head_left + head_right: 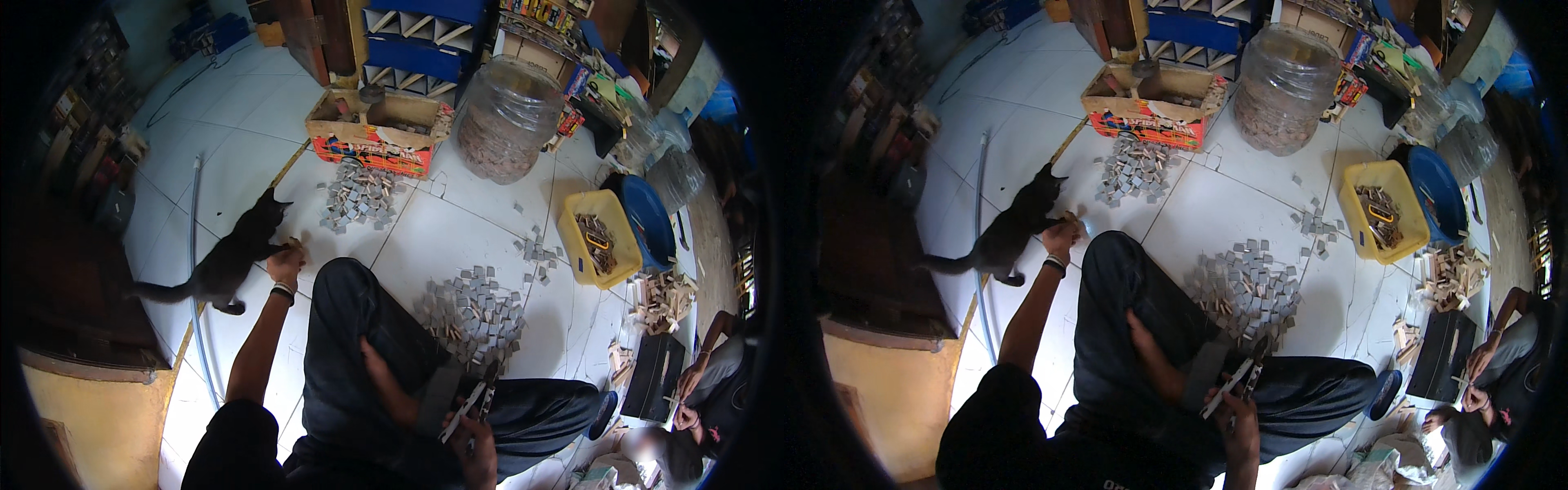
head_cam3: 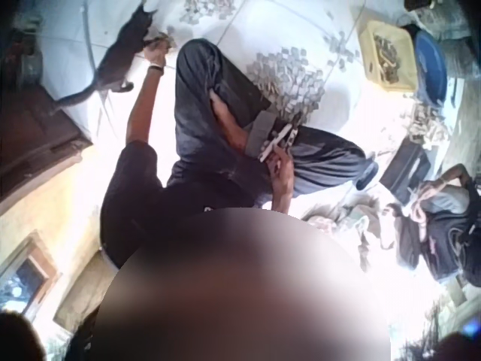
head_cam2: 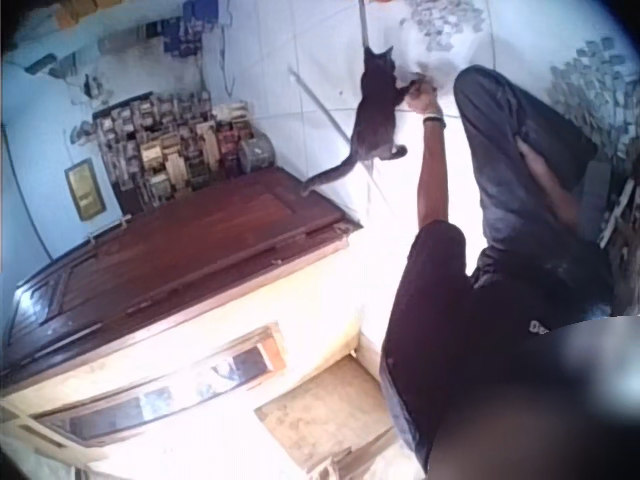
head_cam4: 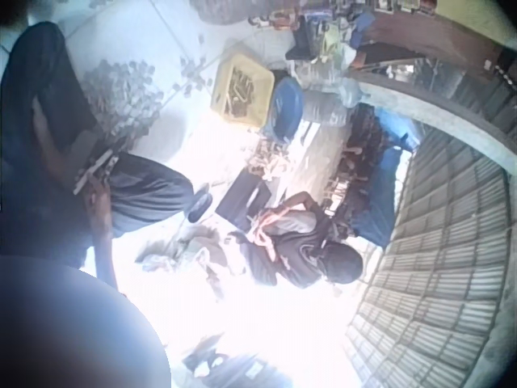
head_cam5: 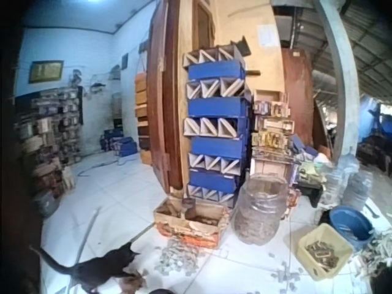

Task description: The person sits on the floor and repeatedly picks up small rectangular components, inserts a metal pin into each, and places them into a growing pile. A black cat is briefly petted during the task.

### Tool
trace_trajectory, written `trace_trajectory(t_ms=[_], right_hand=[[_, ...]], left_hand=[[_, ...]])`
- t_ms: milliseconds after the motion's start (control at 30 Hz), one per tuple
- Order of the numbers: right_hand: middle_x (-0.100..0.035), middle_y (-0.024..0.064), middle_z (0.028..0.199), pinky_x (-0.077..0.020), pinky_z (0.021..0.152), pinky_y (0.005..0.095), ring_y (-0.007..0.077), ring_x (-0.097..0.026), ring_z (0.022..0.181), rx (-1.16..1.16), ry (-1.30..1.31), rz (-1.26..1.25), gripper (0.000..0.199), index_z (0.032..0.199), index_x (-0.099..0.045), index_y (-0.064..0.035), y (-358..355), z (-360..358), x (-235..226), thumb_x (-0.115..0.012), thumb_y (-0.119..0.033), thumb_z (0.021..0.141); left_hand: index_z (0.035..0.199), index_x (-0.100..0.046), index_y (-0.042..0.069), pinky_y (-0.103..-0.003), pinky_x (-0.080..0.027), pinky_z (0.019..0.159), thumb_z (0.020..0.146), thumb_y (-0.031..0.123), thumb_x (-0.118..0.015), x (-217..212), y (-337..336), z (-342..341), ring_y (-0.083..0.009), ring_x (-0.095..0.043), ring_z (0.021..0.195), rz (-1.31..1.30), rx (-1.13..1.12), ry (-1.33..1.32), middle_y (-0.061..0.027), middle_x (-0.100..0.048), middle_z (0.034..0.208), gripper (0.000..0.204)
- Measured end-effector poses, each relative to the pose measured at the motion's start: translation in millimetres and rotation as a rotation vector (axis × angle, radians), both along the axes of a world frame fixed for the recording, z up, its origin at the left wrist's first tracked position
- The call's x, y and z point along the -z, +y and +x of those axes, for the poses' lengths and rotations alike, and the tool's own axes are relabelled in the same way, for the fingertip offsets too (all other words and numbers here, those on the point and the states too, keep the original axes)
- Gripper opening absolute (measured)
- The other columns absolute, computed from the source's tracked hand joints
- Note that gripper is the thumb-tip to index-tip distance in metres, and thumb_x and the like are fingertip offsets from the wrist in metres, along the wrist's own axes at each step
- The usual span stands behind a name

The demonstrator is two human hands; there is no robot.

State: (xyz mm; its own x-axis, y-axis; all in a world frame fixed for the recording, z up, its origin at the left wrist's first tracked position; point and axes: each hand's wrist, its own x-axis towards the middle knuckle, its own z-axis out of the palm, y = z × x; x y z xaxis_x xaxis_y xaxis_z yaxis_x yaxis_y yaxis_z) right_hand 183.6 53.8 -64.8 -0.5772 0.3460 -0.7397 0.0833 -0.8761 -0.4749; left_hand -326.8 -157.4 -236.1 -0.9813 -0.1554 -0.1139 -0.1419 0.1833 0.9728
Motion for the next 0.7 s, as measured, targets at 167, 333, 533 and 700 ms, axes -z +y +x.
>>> trace_trajectory(t_ms=[167,333,533,700], right_hand=[[-0.069,0.0157,0.106,-0.0554,0.084,0.0361,0.0254,-0.068,0.098,0.011,-0.020,0.009,0.056,0.144,-0.049,0.0036,0,1,-1,-0.061,-0.016,0.093],[-0.069,0.0157,0.108,-0.0562,0.085,0.0353,0.0246,-0.069,0.100,0.041,-0.016,0.016,0.056,0.143,-0.049,0.0034,-4,2,-7,-0.063,-0.017,0.093],[-0.070,0.0142,0.105,-0.0564,0.085,0.0349,0.0233,-0.069,0.097,0.127,0.003,-0.016,0.055,0.142,-0.053,-0.0013,7,0,-12,-0.068,-0.019,0.092],[-0.069,0.0111,0.103,-0.0542,0.086,0.0335,0.0208,-0.067,0.095,0.062,0.059,0.203,0.042,0.134,-0.059,-0.0019,46,-13,-14,-0.063,-0.021,0.097]], left_hand=[[0.096,-0.081,-0.004,-0.029,-0.057,0.060,0.082,0.022,-0.085,-7,-34,40,-0.0179,-0.073,0.062,-0.274,0.042,0.072,-0.0109,-0.076,0.074,0.030],[0.089,-0.080,-0.003,-0.030,-0.058,0.064,0.087,0.030,-0.081,-18,-80,92,-0.0163,-0.074,0.065,-0.252,0.035,-0.033,-0.0107,-0.076,0.071,0.034],[0.084,-0.079,0.004,-0.037,-0.058,0.066,0.091,0.031,-0.075,-34,-161,177,-0.0277,-0.075,0.067,-0.794,0.302,0.219,-0.0118,-0.076,0.073,0.028],[0.102,-0.079,0.009,-0.050,-0.060,0.085,0.082,0.046,-0.081,-77,-256,214,-0.0363,-0.076,0.096,-1.651,1.205,-0.581,-0.0144,-0.078,0.100,0.042]])
